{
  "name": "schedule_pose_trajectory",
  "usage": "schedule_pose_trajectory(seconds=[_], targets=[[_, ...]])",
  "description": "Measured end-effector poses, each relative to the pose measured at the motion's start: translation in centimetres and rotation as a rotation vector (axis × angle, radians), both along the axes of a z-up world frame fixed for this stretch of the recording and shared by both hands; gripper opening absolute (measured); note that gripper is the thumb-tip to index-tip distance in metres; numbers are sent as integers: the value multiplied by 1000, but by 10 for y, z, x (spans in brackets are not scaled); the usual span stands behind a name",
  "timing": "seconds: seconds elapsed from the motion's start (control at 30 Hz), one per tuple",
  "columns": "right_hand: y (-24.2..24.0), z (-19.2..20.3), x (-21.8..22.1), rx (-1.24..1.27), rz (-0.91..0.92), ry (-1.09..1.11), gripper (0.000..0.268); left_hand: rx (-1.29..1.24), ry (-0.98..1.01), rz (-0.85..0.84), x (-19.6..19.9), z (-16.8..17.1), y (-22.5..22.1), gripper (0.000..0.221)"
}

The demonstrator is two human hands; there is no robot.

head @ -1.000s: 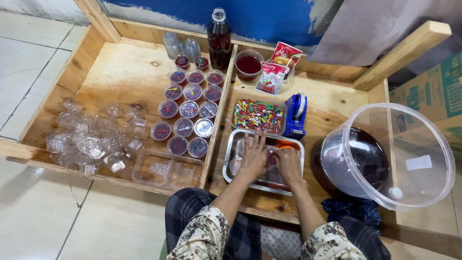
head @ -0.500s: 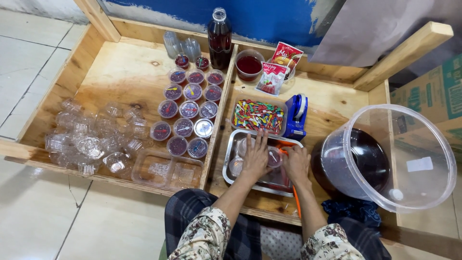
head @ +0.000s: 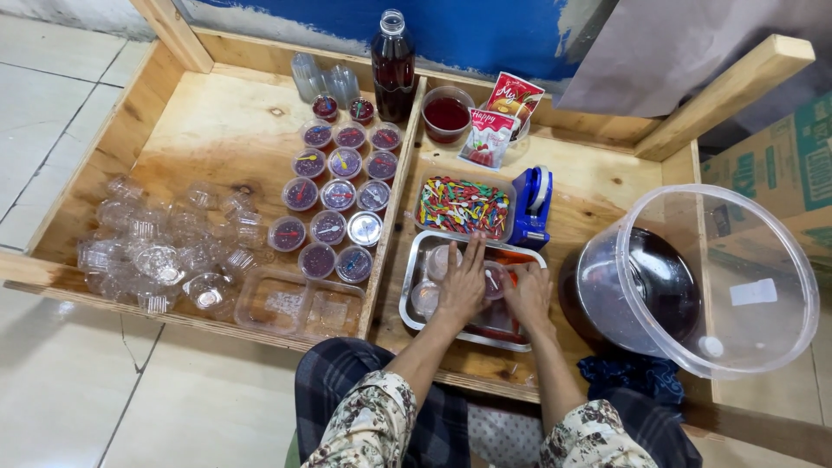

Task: The person prepares several beverages by hand, first scooping a dark liquid from a large container into plastic cups, then adding colorful candies from a tray and finally sealing the cups with a plastic film.

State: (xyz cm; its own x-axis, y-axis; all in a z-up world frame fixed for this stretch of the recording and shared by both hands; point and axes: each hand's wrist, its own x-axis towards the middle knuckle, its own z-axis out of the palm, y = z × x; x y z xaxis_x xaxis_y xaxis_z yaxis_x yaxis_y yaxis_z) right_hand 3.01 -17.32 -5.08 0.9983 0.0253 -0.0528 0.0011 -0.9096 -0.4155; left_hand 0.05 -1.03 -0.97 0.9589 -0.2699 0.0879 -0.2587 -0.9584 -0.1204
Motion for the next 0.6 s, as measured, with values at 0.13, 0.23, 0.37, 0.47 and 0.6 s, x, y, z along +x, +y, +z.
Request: schedule_pose_trajectory(seconds=[0.13, 0.23, 0.37, 0.47, 0.6], targets=[[3, 12, 6, 158, -14, -23, 24, -72, -9, 27, -2, 16, 4, 93], [6, 37, 0, 392, -120, 107, 29, -148, -30, 53, -6, 26, 6, 87], [21, 84, -17, 870, -235, 296, 36, -258, -50, 83, -11, 29, 13, 82], [27, 92, -20, 997, -256, 328, 38, -407, -85, 65, -12, 20, 21, 82], [30, 91, -29, 1141, -267, 351, 39, -837, 129, 99, -21, 13, 35, 94]])
